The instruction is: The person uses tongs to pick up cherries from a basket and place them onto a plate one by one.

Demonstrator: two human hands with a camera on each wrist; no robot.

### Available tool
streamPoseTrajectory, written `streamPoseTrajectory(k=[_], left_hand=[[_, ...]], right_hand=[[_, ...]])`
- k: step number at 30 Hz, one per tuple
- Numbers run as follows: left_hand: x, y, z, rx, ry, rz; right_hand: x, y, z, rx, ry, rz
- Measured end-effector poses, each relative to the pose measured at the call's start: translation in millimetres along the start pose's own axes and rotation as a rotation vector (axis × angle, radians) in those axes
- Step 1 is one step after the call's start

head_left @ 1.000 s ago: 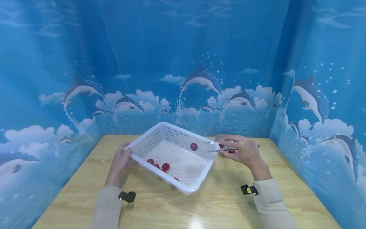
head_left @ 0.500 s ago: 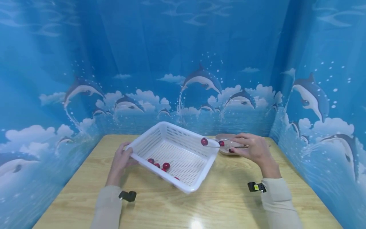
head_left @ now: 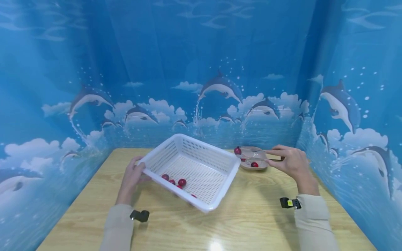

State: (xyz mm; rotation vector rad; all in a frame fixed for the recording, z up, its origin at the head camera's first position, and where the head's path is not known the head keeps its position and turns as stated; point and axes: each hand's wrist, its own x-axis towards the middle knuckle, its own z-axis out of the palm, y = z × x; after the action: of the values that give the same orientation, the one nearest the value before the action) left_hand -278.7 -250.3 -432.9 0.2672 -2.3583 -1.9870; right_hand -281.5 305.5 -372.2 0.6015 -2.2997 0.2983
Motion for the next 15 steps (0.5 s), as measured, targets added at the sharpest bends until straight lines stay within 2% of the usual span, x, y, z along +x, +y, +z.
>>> streamPoseTrajectory(k=[11, 15], left_hand=[[-1.8, 0.9, 0.7, 0.010, -0.008, 0.001], [-0.9, 0.7, 1.0, 0.017, -0.011, -0.002]], right_hand=[[-5.6, 13.4, -1.0, -0.040, -0.023, 0.114], [-8.4, 18.2, 0.1, -0.043, -0.067, 0.165]])
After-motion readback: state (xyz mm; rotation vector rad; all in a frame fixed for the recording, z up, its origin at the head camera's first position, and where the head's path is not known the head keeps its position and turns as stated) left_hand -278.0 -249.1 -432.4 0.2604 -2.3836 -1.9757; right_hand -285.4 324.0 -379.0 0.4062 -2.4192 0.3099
